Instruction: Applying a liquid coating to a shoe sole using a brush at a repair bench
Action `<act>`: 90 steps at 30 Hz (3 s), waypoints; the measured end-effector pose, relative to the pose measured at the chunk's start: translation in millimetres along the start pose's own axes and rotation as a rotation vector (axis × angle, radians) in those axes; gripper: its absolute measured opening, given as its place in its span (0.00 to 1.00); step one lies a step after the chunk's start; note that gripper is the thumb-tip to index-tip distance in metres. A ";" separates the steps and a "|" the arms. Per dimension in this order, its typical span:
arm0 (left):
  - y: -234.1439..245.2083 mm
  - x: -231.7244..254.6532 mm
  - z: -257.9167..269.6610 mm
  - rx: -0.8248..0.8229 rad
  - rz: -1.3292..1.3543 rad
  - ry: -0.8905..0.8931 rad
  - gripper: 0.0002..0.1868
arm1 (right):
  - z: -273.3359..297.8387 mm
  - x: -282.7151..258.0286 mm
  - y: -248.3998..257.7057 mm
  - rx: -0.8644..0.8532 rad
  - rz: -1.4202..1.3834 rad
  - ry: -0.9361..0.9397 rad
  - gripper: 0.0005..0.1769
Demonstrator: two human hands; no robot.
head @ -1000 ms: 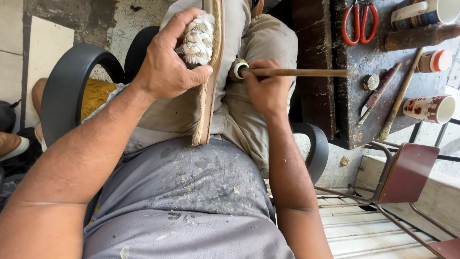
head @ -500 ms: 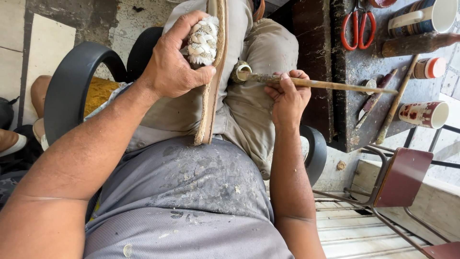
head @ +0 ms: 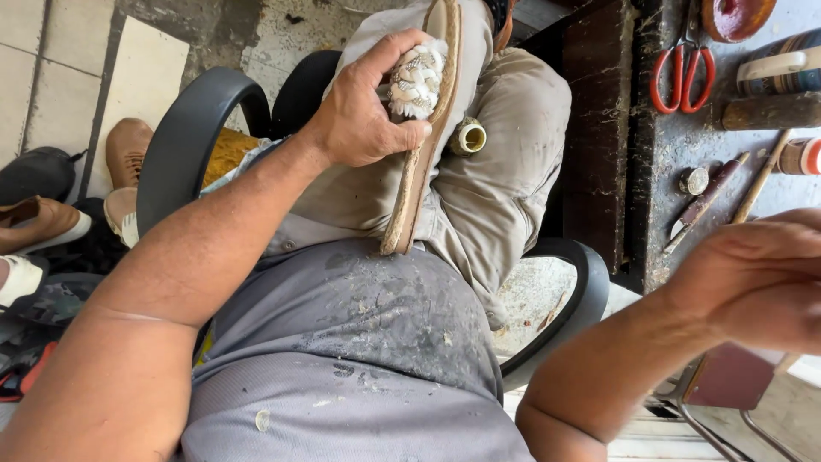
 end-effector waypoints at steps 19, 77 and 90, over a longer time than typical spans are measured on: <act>-2.2 4.4 -4.9 -0.039 -0.033 -0.041 0.39 | -58.5 207.9 -128.5 0.310 1.196 0.286 0.13; 7.2 -3.8 0.3 -0.213 0.060 -0.006 0.40 | -53.5 197.4 -131.2 0.075 0.962 0.051 0.08; 6.6 0.0 -0.6 -0.244 0.011 0.002 0.38 | -86.5 182.8 -159.7 -0.214 1.369 0.354 0.05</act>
Point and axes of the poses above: each hand's wrist, its own z-axis away from the middle knuckle, its own y-axis out of the back of the hand, x = y × z, the point moved 5 cm from there along -z, towards the middle knuckle, and after that the axes turned 15 degrees about -y, right-handed, at the moved point
